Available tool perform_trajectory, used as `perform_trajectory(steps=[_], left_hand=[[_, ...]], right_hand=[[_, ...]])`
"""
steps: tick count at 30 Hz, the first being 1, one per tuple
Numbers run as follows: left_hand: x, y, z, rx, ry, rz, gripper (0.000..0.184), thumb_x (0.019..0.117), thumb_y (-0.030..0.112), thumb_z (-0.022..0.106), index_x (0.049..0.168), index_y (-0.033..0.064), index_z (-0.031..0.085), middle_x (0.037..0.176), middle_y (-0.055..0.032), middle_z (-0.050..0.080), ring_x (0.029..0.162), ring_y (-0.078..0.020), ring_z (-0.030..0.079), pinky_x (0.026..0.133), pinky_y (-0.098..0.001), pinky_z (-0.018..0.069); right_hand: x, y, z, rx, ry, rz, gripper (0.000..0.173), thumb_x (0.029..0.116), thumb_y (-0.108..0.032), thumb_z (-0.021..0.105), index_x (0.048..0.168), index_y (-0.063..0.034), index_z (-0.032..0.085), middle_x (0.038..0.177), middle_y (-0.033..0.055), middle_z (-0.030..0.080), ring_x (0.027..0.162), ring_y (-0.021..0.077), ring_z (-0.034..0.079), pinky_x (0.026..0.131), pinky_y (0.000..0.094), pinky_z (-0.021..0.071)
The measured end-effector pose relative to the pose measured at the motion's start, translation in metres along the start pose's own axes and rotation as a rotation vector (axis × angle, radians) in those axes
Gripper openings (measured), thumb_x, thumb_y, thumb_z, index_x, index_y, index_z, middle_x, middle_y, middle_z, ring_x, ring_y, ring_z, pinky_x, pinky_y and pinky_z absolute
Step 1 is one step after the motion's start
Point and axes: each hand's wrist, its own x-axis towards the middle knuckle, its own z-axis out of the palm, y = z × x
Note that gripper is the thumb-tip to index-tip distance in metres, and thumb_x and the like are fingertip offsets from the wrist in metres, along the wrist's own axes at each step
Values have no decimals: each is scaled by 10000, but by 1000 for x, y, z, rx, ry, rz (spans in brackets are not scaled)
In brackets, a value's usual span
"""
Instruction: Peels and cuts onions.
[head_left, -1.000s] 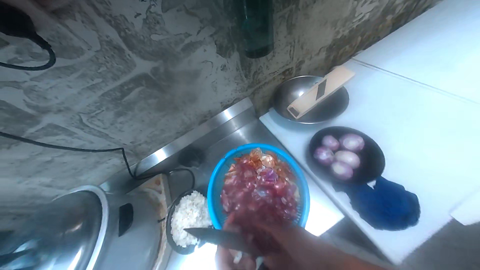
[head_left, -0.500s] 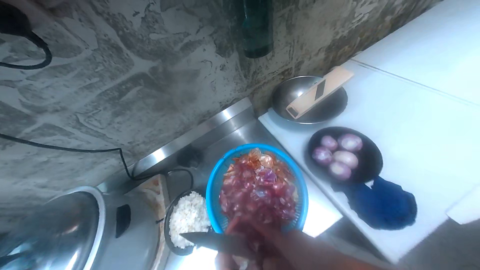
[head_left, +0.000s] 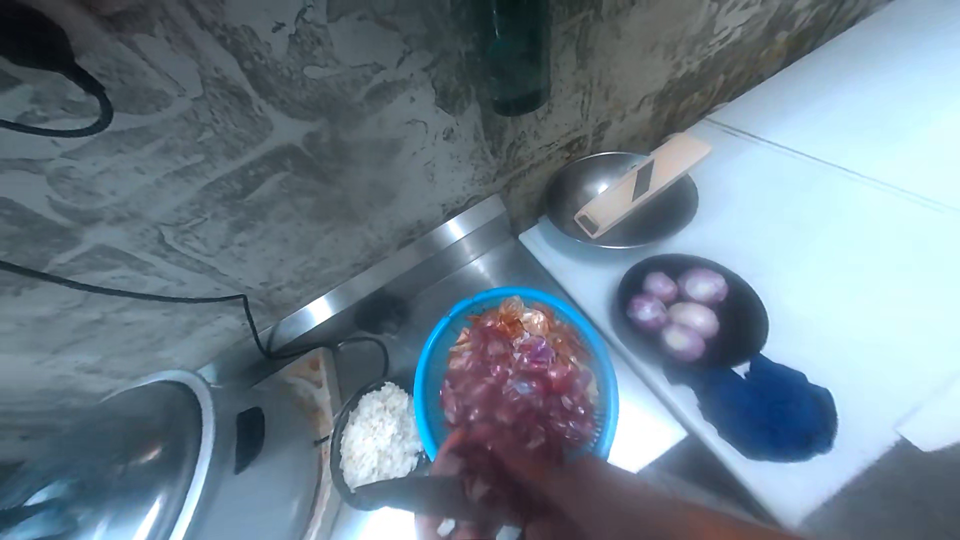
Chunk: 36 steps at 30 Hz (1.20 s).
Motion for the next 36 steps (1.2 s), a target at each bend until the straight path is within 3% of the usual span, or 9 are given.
perform_trajectory(steps=[2, 6, 13, 17, 21, 25, 29, 32, 36], left_hand=[[1, 2, 2, -11, 22, -2, 406, 850, 255, 813, 1217, 140, 685, 1232, -113, 704, 1102, -204, 693, 947, -374, 568], [-2, 0, -4, -21, -22, -21, 482, 869, 274, 793, 1316, 154, 658, 1289, -73, 680, 1118, -153, 670, 962, -345, 550], [-20, -4, -29, -2, -37, -30, 369, 952, 225, 707, 1303, 184, 599, 1154, -33, 720, 1068, -152, 690, 968, -393, 546], [-8, -3, -24, 101, -52, 15, 485, 847, 294, 826, 1272, 133, 656, 1245, -62, 680, 1088, -142, 664, 955, -336, 547], [-10, 4, 1, 472, -94, 79, 657, 831, 404, 833, 1403, 190, 590, 1274, 93, 691, 1134, -37, 653, 999, -280, 546], [-2, -3, 0, 308, -83, 69, 757, 820, 375, 843, 1465, 149, 518, 1367, 5, 629, 1204, -114, 614, 1030, -333, 518], [5, -6, -8, -9, -42, -30, 709, 830, 328, 821, 1450, 164, 520, 1360, -69, 617, 1186, -191, 623, 991, -405, 531], [3, -8, -9, -259, -61, -108, 669, 869, 284, 778, 1468, 133, 520, 1388, -151, 599, 1221, -282, 615, 1006, -480, 524], [1, -18, -15, -381, -91, -179, 563, 934, 302, 710, 1442, 125, 541, 1404, -211, 582, 1231, -349, 617, 970, -501, 548]], right_hand=[[3, -1, 1, -28, 21, -9, 620, 1083, -442, 405, 1598, -114, 297, 955, 185, 696, 807, 370, 704, 714, 593, 568], [7, -2, 5, -55, 38, -17, 588, 1077, -442, 418, 1552, -100, 362, 924, 161, 698, 784, 351, 709, 679, 577, 575], [10, 0, 5, -50, 24, -18, 623, 1073, -490, 407, 1573, -129, 317, 949, 158, 698, 789, 345, 709, 691, 568, 580], [11, 3, 9, -11, 61, -63, 629, 1075, -488, 399, 1590, -137, 307, 961, 155, 697, 802, 325, 706, 700, 562, 579], [15, 8, 7, 134, 168, -112, 494, 1100, -406, 393, 1466, -82, 462, 1111, 154, 689, 947, 252, 707, 828, 483, 587], [21, 13, 9, 296, 287, -149, 485, 1103, -414, 387, 1422, -69, 506, 1078, 97, 689, 888, 123, 681, 805, 343, 585], [23, 11, 2, 538, 256, -155, 467, 1093, -457, 396, 1344, -97, 557, 753, 5, 567, 578, 67, 540, 519, 251, 498], [20, 18, -2, 535, 274, -108, 472, 1087, -478, 399, 1348, -120, 564, 774, 6, 590, 569, 73, 546, 507, 256, 505], [24, 31, -7, 570, 401, 218, 425, 1094, -409, 377, 1346, -122, 562, 721, 12, 574, 525, 141, 546, 475, 331, 509]])
